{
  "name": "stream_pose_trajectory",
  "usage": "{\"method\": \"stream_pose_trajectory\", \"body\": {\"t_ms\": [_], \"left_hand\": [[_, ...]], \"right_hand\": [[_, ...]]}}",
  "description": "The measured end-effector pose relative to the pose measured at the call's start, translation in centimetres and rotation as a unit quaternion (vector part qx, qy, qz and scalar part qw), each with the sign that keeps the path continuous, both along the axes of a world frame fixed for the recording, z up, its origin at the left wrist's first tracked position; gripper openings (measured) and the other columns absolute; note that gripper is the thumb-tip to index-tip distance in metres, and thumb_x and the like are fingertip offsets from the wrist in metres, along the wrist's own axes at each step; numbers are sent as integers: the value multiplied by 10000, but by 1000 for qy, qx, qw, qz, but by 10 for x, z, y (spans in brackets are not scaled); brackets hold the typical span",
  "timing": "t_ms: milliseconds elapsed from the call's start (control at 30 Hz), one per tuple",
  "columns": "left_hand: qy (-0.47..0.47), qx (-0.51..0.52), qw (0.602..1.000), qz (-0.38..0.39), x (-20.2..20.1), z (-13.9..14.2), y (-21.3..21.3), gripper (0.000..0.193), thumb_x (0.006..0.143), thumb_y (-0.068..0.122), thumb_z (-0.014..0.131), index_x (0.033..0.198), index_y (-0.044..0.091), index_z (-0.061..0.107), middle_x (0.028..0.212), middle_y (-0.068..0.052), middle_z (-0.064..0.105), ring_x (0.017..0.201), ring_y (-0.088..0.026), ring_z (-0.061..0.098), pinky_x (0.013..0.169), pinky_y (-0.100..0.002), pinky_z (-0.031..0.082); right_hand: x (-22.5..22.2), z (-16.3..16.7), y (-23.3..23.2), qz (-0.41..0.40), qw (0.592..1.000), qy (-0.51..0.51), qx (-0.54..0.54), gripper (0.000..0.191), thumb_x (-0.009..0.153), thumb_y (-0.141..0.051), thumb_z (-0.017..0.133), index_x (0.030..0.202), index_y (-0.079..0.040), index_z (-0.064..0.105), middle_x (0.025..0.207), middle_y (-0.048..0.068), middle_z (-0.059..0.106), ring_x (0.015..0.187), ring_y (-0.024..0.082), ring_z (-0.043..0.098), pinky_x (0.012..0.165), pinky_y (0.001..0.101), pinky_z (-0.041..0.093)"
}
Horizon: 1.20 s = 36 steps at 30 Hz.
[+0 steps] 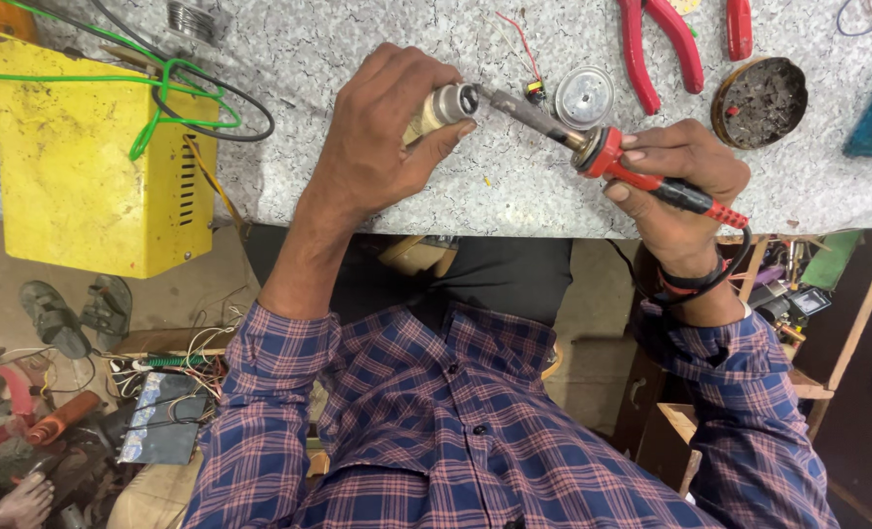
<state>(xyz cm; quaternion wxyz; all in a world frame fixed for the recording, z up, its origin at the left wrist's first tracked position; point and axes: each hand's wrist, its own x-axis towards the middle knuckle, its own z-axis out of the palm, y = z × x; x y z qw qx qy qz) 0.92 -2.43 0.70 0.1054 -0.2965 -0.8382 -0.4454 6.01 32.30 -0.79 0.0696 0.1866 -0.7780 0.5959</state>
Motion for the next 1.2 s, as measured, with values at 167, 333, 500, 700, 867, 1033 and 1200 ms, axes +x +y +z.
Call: {"method": "stream_pose_trajectory", "body": {"t_ms": [167,333,500,700,867,1033,1200], "left_hand": [[-14,2,1000,1,-1,0,-1,307,990,243,821,1172,51,665,1067,-76,670,1009,-237,634,855,-405,514],[-2,4,1000,-2,-1,2,-1,321,987,252,819,1164,43,651,1098,-92,670,1032,-253,630,870,-414,512],[-9,4,1000,-3,-1,4,-1,313,984,234,819,1173,42,659,1073,-91,669,1013,-255,638,863,-413,514],[-19,12,1000,-1,0,5,-2,325,987,264,814,1162,40,657,1087,-99,676,1024,-263,641,868,-421,515],[-24,16,1000,0,-1,6,-2,327,983,256,821,1161,37,656,1084,-102,679,1017,-268,642,862,-428,517],[-14,10,1000,1,0,7,0,314,960,219,827,1150,46,648,1086,-98,678,1031,-263,652,872,-422,522],[-16,14,1000,-8,0,9,-1,309,962,193,824,1158,36,645,1090,-107,670,1038,-277,641,882,-421,516]], "right_hand": [[1,2,-2,-13,1000,10,-12,277,883,-168,923,1064,-52,748,1081,116,745,969,176,725,859,263,574],[1,3,-1,-8,1000,-5,1,277,864,-152,934,1041,-48,749,1070,118,740,959,174,718,842,252,563],[1,2,0,-10,1000,-19,-9,260,875,-134,927,1044,-45,751,1069,125,737,958,175,715,848,251,558],[2,2,1,-5,1000,-15,-4,260,871,-120,927,1044,-41,751,1056,126,735,950,174,713,835,252,558],[2,3,0,2,1000,-13,-10,262,871,-121,922,1047,-42,744,1069,124,735,969,179,717,850,259,564],[1,4,-1,-1,1000,-10,-7,270,866,-121,923,1052,-40,745,1071,123,739,944,172,718,828,255,566],[1,3,-1,2,1000,-2,12,257,877,-96,926,1059,-44,753,1069,127,740,960,189,717,851,270,560]]}}
